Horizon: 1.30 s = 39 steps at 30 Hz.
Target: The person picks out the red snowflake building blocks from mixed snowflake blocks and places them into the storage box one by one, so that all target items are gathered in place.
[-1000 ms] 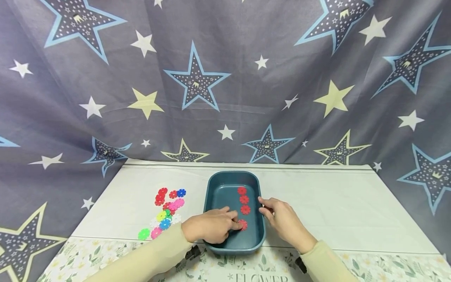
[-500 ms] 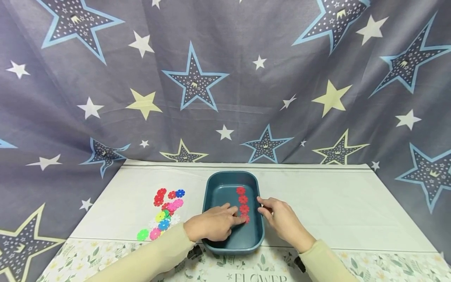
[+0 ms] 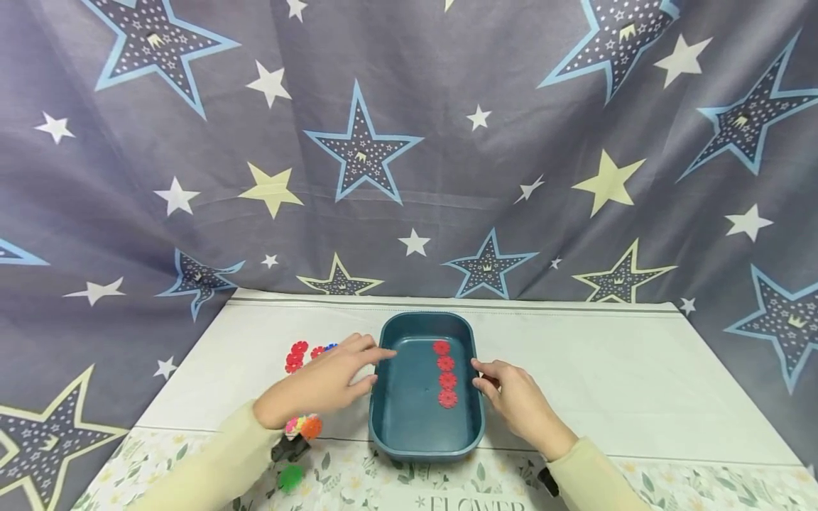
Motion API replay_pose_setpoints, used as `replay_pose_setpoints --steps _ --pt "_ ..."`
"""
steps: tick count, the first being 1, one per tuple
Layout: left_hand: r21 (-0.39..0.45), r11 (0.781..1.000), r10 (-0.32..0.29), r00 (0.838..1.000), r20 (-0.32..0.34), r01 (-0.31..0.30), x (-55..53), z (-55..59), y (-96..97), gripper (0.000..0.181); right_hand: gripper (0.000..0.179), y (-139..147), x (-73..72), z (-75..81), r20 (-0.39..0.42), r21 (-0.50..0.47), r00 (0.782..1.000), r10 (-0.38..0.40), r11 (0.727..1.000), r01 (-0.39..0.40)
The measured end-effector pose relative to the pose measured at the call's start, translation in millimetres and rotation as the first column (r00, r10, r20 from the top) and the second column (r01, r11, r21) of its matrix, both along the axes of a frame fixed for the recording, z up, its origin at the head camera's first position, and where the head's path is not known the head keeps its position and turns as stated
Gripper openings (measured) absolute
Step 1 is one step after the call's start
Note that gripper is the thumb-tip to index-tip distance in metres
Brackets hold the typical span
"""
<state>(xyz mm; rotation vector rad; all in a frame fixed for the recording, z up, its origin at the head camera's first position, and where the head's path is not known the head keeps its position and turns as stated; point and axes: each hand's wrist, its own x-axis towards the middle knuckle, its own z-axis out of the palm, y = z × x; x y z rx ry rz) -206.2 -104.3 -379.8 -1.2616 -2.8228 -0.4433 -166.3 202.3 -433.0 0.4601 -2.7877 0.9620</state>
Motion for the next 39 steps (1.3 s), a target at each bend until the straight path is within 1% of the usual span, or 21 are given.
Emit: replay_pose_setpoints --steps 3,5,6,8,10,12,14,17,21,23,25,30,34,36,39 --pt "0.043 0.997 0.059 0.998 -0.022 -0.058 -5.7 -1.9 -23.5 0.043 0.034 1 0.3 -0.4 -0.012 0.003 1.0 0.002 1.0 -0.002" --pt "0.06 0.995 0.087 0.995 -0.045 -0.084 -12.5 -7.4 -40.8 0.043 0.034 2 0.5 -0.5 -0.016 0.002 1.0 0.005 1.0 -0.005" --pt "0.069 0.993 0.103 0.994 -0.047 -0.099 -16.3 -10.8 -49.8 0.043 0.034 2 0.6 -0.4 -0.016 0.002 1.0 0.006 1.0 -0.006" --pt "0.073 0.987 0.146 0.989 -0.031 -0.144 -25.2 -17.9 -67.8 0.044 0.034 2 0.6 -0.2 -0.016 0.001 1.0 0.009 1.0 -0.009" --pt "0.071 0.978 0.196 0.98 -0.012 -0.195 -35.9 -26.8 -85.2 0.044 0.034 2 0.4 0.0 -0.014 0.001 1.0 0.009 1.0 -0.009" --pt "0.058 0.963 0.261 0.965 0.023 -0.261 -45.1 -35.1 -99.6 0.045 0.034 2 0.3 -0.2 -0.015 0.001 1.0 0.009 1.0 -0.009" --pt "0.034 0.949 0.313 0.949 0.04 -0.315 -52.8 -43.3 -111.1 0.046 0.034 2 0.2 -0.3 -0.015 0.002 1.0 0.006 1.0 -0.006" --pt "-0.013 0.92 0.391 0.916 0.088 -0.391 -60.1 -52.5 -122.4 0.048 0.034 2 0.4 -0.6 -0.01 0.003 1.0 0.001 1.0 -0.001" --pt "-0.06 0.88 0.474 0.87 0.134 -0.471 -66.9 -61.9 -129.1 0.05 0.034 1 0.6 0.0 -0.002 0.001 1.0 -0.003 1.0 0.003" --pt "-0.071 0.867 0.498 0.854 0.148 -0.493 -70.8 -65.6 -130.0 0.048 0.034 1 0.3 0.4 -0.007 0.002 1.0 -0.001 1.0 0.001" --pt "-0.082 0.858 0.514 0.843 0.158 -0.507 -75.3 -67.7 -129.3 0.047 0.034 1 0.2 0.4 -0.012 0.003 1.0 -0.001 1.0 0.001" --pt "-0.127 0.844 0.537 0.823 0.187 -0.522 -86.7 -66.9 -124.4 0.043 0.034 2 -0.1 -0.3 -0.008 0.003 1.0 -0.004 1.0 0.004" --pt "-0.167 0.835 0.549 0.811 0.203 -0.524 -93.8 -64.9 -120.8 0.03 0.034 1 -0.3 0.1 0.002 0.004 1.0 -0.005 1.0 0.005" --pt "-0.174 0.831 0.556 0.805 0.21 -0.529 -96.1 -64.0 -119.5 0.025 0.035 1 -0.3 0.6 0.004 0.003 1.0 -0.002 1.0 0.002" --pt "-0.147 0.835 0.551 0.806 0.217 -0.531 -98.9 -63.5 -117.1 0.024 0.035 2 -0.3 1.5 0.001 -0.002 1.0 -0.001 1.0 0.001"
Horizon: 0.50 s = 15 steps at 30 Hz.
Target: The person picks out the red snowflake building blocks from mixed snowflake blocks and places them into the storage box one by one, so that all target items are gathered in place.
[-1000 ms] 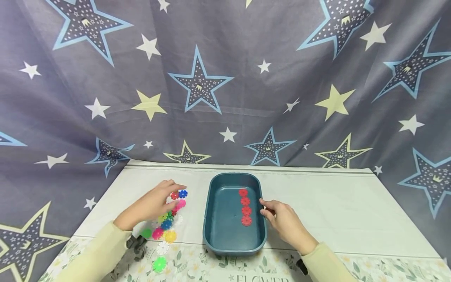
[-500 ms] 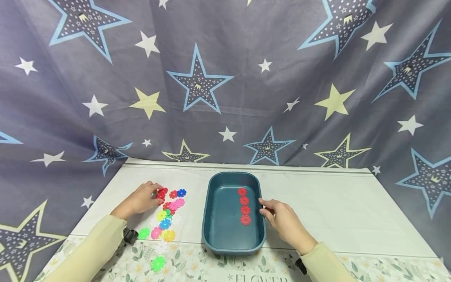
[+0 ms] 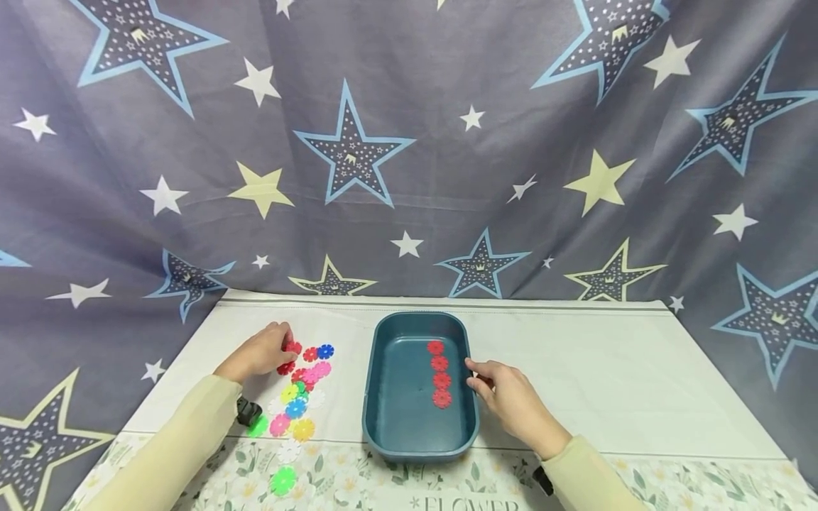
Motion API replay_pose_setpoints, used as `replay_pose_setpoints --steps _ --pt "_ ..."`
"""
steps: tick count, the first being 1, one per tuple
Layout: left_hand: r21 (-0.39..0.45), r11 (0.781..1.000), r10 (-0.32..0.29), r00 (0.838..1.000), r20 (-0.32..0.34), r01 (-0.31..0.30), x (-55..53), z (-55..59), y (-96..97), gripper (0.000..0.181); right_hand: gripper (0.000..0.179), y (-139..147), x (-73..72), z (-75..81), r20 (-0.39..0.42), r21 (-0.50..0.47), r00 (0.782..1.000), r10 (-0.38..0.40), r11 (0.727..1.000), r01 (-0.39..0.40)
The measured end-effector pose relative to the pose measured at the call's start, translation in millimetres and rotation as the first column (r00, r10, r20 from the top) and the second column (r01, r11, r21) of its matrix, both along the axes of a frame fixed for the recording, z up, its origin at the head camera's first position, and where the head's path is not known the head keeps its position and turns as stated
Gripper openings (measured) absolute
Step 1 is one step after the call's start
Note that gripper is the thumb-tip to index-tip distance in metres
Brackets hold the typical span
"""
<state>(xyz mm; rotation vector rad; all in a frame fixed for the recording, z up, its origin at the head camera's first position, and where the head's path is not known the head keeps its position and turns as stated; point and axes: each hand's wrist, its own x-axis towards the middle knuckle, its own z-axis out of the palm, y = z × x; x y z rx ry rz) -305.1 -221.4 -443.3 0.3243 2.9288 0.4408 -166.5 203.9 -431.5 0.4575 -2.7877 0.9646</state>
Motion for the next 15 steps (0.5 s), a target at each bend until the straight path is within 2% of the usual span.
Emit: replay_pose_setpoints --steps 4,10,15 --pt "0.047 0.999 -0.006 1.0 -0.02 0.007 -2.3 -0.2 2.2 0.022 0.034 -0.4 -0.2 1.4 -0.009 -0.004 1.0 0.009 1.0 -0.009" --pt "0.046 0.999 0.001 0.998 -0.068 0.002 -6.0 -1.7 4.3 0.016 0.034 -0.5 -0.4 1.2 -0.023 0.0 1.0 0.013 1.0 -0.013" --pt "0.127 0.992 -0.014 0.992 -0.128 0.03 -5.0 -3.2 4.0 0.016 0.034 -1.4 0.0 0.7 -0.007 -0.006 1.0 0.001 1.0 -0.001"
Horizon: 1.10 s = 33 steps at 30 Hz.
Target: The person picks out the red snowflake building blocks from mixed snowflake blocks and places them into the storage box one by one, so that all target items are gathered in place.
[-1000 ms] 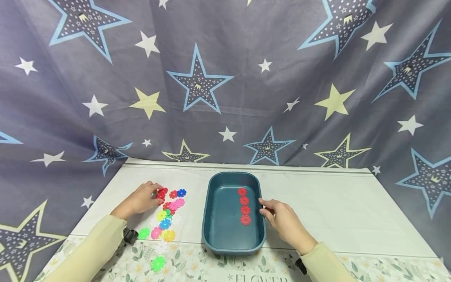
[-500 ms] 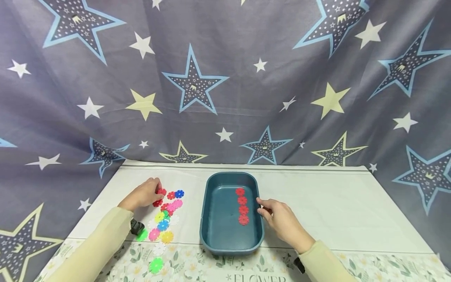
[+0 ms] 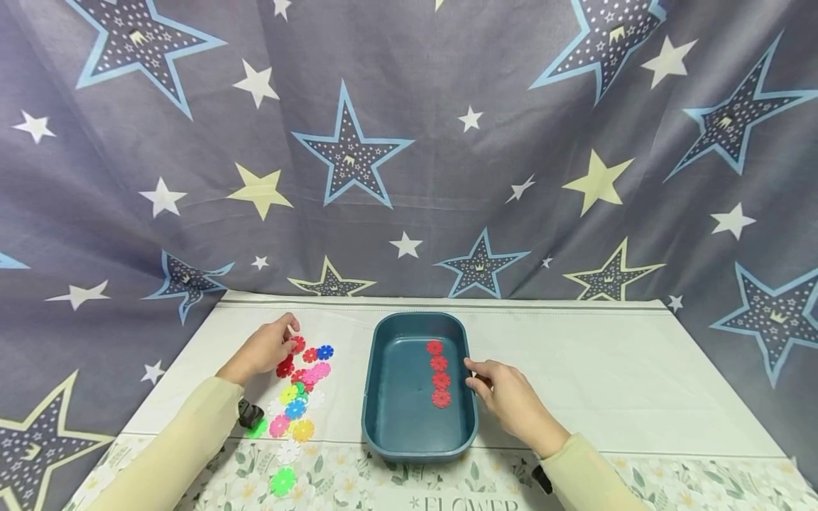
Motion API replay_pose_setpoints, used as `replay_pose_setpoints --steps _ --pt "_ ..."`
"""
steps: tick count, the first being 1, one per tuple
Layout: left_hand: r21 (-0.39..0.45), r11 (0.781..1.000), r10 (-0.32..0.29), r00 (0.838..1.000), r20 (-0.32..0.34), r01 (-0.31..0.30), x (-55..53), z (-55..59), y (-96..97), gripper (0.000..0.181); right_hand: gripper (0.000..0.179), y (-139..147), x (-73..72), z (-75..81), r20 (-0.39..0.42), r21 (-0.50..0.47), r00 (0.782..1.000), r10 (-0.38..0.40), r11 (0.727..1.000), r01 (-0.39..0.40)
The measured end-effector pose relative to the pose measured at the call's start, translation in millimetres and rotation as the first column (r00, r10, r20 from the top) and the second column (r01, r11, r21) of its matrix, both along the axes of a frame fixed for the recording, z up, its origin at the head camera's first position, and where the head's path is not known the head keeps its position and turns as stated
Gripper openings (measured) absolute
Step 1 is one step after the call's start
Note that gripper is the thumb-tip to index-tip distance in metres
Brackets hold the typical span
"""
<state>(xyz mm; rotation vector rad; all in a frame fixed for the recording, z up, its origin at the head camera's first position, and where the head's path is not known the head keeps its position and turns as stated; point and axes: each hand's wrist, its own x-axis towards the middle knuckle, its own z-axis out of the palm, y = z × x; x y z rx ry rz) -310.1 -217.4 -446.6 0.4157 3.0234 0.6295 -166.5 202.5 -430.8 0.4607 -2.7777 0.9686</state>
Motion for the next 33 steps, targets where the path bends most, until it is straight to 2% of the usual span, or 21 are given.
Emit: replay_pose_setpoints --steps 2,6,11,15,20,28,33 --pt "0.045 0.999 -0.008 1.0 -0.028 0.009 2.3 2.0 -0.1 0.016 0.034 -1 -0.1 0.4 0.0 0.003 1.0 -0.001 1.0 0.001" --pt "0.077 0.995 -0.047 0.987 -0.152 0.059 8.6 10.0 1.2 0.009 0.034 -1 -0.2 1.8 -0.001 0.012 1.0 -0.002 1.0 0.002" --pt "0.076 0.985 -0.13 0.95 -0.285 0.158 25.2 25.7 10.2 0.01 0.034 -2 0.1 2.6 0.005 0.021 1.0 -0.008 1.0 0.008" --pt "0.08 0.964 -0.211 0.915 -0.343 0.252 43.0 34.9 20.7 0.021 0.034 -2 0.4 1.9 0.0 0.024 1.0 -0.01 1.0 0.01" --pt "0.1 0.934 -0.286 0.885 -0.368 0.343 61.8 41.9 35.1 0.031 0.034 -1 0.5 0.4 -0.01 0.022 1.0 -0.005 1.0 0.006" --pt "0.051 0.876 -0.423 0.814 -0.399 0.48 83.2 55.9 61.6 0.036 0.035 -1 0.8 -0.4 -0.011 0.013 1.0 -0.002 1.0 0.002" --pt "0.068 0.832 -0.494 0.792 -0.358 0.55 89.5 58.0 77.7 0.039 0.035 -1 0.7 -1.8 -0.012 0.016 1.0 -0.002 1.0 0.003"
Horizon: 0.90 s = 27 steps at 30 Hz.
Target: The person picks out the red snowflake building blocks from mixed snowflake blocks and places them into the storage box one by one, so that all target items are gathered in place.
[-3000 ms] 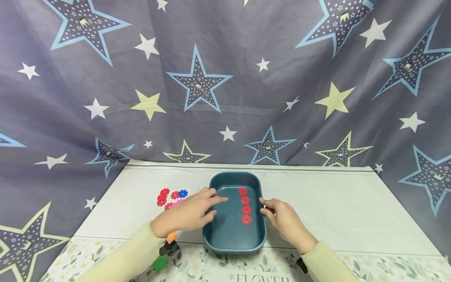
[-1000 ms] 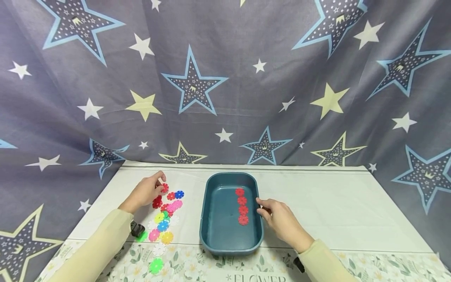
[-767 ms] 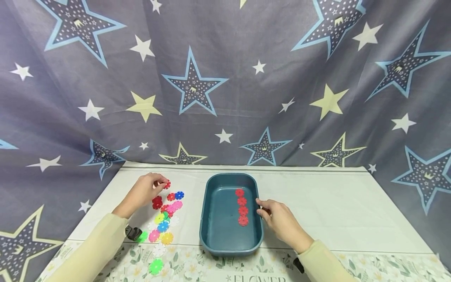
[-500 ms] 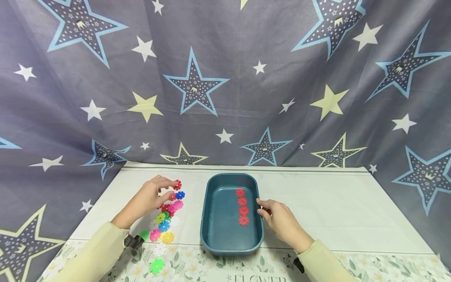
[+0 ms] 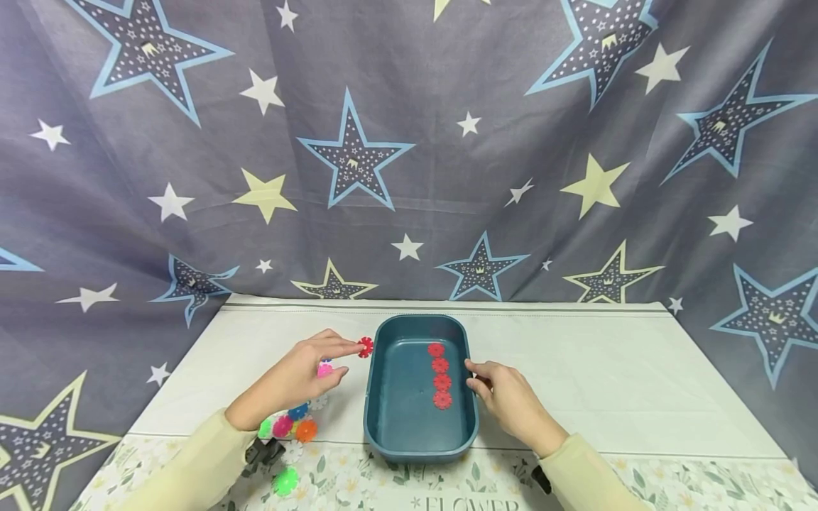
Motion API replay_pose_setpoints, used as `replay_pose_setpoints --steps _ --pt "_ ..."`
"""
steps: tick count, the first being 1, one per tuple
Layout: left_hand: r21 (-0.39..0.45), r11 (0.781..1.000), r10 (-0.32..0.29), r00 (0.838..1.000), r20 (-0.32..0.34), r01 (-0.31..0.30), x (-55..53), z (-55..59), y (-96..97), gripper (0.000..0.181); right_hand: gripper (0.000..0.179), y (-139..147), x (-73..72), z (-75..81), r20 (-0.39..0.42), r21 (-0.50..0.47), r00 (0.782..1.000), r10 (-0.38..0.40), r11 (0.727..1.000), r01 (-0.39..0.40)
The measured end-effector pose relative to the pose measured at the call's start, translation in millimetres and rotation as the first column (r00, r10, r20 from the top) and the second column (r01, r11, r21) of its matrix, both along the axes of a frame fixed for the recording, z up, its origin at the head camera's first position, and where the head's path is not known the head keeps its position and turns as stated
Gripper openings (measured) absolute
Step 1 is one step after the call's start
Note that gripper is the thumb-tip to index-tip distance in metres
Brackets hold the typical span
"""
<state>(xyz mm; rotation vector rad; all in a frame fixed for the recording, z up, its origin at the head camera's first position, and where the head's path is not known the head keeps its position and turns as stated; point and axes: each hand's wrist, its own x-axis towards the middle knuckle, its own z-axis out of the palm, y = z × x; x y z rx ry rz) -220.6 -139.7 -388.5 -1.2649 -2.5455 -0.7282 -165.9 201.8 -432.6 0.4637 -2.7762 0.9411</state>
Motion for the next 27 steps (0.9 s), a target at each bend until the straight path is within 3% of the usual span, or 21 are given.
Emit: replay_pose_setpoints --steps 9,13,18,23,27 --pt "-0.099 0.991 -0.08 0.992 0.097 0.089 6.7 -4.1 24.3 0.041 0.035 -1 0.3 0.4 0.003 -0.003 1.0 0.0 1.0 0.0" --pt "-0.177 0.971 -0.156 0.987 0.04 0.16 13.9 -7.8 44.8 0.033 0.035 -1 0.0 0.9 0.005 -0.004 1.0 -0.005 1.0 0.005" --pt "-0.307 0.928 -0.234 0.972 -0.033 0.213 25.2 -14.3 76.8 0.036 0.035 0 -0.4 -0.5 0.008 -0.006 1.0 -0.011 1.0 0.011" --pt "-0.384 0.877 -0.292 0.955 0.049 0.288 30.7 -22.2 101.2 0.04 0.034 1 -0.4 -2.9 0.008 -0.009 1.0 -0.017 1.0 0.017" --pt "-0.407 0.855 -0.283 0.947 0.153 0.322 34.3 -27.9 111.3 0.041 0.035 1 -0.5 -3.1 0.013 -0.009 1.0 -0.015 1.0 0.015"
